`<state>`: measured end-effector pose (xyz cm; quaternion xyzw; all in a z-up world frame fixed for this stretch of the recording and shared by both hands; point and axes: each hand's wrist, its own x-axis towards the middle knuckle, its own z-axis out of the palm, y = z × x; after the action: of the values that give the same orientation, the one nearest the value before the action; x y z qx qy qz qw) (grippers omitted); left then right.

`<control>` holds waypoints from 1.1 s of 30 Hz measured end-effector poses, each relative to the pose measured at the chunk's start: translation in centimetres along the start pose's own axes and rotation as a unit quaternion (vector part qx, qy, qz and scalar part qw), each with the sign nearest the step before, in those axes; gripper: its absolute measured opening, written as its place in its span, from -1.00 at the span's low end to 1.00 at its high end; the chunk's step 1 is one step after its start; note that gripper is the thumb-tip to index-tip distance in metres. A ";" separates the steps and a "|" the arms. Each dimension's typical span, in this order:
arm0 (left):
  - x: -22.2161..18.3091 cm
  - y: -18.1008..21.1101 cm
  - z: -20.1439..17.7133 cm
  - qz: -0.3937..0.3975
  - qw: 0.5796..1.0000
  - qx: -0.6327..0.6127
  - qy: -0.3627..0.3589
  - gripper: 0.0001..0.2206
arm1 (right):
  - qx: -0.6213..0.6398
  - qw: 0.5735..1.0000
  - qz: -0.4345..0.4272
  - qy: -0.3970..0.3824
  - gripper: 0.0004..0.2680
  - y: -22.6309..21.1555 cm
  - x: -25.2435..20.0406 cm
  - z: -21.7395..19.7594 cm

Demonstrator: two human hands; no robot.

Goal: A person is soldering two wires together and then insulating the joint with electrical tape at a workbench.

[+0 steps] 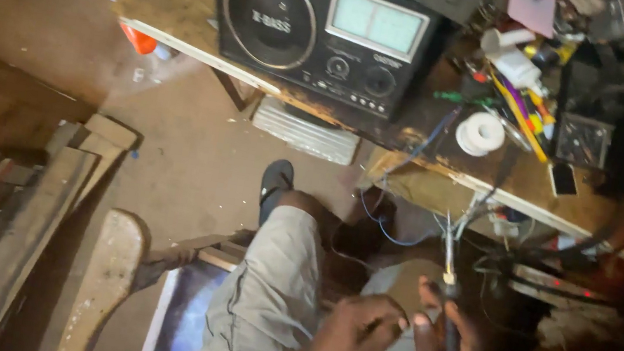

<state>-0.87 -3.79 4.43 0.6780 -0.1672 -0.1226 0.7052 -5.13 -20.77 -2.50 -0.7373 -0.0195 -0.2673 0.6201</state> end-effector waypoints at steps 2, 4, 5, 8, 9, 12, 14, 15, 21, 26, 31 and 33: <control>-0.2 0.4 -0.4 -0.004 1.000 0.007 -0.010 -0.89 | 0.008 1.000 0.017 0.010 -0.65 -0.2 0.3 0.4; -0.6 0.0 -0.1 -0.007 1.000 0.004 -0.019 -0.90 | 0.007 0.999 0.034 0.015 -0.66 2.8 0.7 -3.7; -0.8 -0.6 -0.1 0.021 0.997 0.029 -0.064 -0.90 | 0.252 0.917 0.306 -0.039 -0.59 6.2 1.4 -7.4; -1.3 -0.4 -0.2 -0.007 0.988 0.095 -0.124 -0.93 | 0.236 0.915 0.326 -0.006 -0.58 3.6 3.1 -4.8; -1.6 0.0 -0.2 -0.068 0.978 0.129 -0.152 -0.93 | -0.010 0.993 0.063 0.095 -0.64 0.4 3.0 -1.8; -2.1 -2.4 0.7 -0.116 0.956 0.213 -0.163 -0.87 | -0.024 0.986 -0.041 0.161 -0.62 5.2 3.6 -2.7; -2.0 -4.3 1.4 -0.132 0.951 0.230 -0.157 -0.87 | -0.071 0.974 -0.179 0.118 -0.68 6.1 7.7 -5.5; -1.8 -5.2 1.5 -0.142 0.943 0.245 -0.175 -0.85 | -0.127 0.936 -0.314 0.094 -0.73 6.0 10.0 -7.0; -0.4 -2.9 1.4 -0.130 0.948 0.229 -0.180 -0.52 | -0.102 0.994 -0.029 0.025 -0.74 4.7 3.2 -3.0; 0.7 1.1 0.8 -0.039 0.985 0.146 -0.081 -0.67 | -0.020 0.965 0.260 -0.026 -0.69 7.2 4.6 -4.2; 1.2 2.4 0.7 -0.010 0.990 0.140 -0.024 -0.67 | 0.197 0.719 0.665 -0.037 -0.50 6.9 4.7 -4.8; 1.6 3.2 0.4 -0.031 0.991 0.126 0.015 -0.82 | 0.032 0.999 0.000 -0.003 -0.68 3.3 1.0 -0.2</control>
<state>0.29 -4.65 7.79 0.7682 -0.1497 -0.1127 0.6121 -3.18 -21.96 -5.02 -0.7182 -0.0296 -0.2639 0.6432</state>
